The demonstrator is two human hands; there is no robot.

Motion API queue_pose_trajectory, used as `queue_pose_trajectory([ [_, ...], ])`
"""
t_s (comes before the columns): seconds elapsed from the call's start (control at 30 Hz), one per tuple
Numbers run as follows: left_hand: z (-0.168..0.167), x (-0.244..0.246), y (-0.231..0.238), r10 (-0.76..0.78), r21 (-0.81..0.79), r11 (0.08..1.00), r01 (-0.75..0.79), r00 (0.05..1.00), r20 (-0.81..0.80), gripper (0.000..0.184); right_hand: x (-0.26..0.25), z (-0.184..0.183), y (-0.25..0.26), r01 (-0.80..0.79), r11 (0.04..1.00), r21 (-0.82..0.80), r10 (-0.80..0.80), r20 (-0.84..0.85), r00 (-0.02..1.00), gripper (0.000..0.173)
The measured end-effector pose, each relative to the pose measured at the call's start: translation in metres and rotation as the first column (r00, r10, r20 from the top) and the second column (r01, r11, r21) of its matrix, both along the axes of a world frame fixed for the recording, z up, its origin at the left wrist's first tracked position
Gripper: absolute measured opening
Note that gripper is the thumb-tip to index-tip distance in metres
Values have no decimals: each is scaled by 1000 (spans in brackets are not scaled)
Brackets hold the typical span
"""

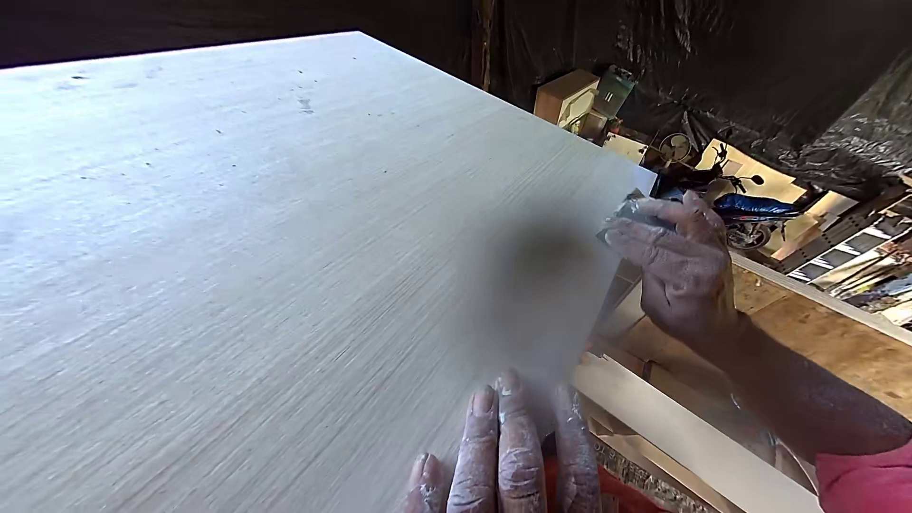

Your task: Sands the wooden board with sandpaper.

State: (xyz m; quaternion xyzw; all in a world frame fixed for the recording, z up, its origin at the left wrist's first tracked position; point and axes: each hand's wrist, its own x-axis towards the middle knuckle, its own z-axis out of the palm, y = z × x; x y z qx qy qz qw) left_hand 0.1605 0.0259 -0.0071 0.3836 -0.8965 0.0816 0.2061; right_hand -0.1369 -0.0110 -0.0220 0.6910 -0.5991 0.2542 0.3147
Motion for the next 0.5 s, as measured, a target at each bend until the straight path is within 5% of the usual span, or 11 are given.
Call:
queue_pose_trajectory([
  [0.3, 2, 2, 1, -20, 4, 1000, 20, 999, 36, 73, -3, 1, 4, 73, 996, 54, -77, 87, 993, 40],
  [0.43, 2, 2, 0, -24, 13, 1000, 24, 999, 24, 71, 16, 0, 17, -100, 994, 31, 95, 152, 984, 36],
  [0.5, 3, 2, 1, -23, 11, 1000, 23, 999, 29, 72, 0, 0, 10, -3, 999, 38, -2, 130, 991, 39],
])
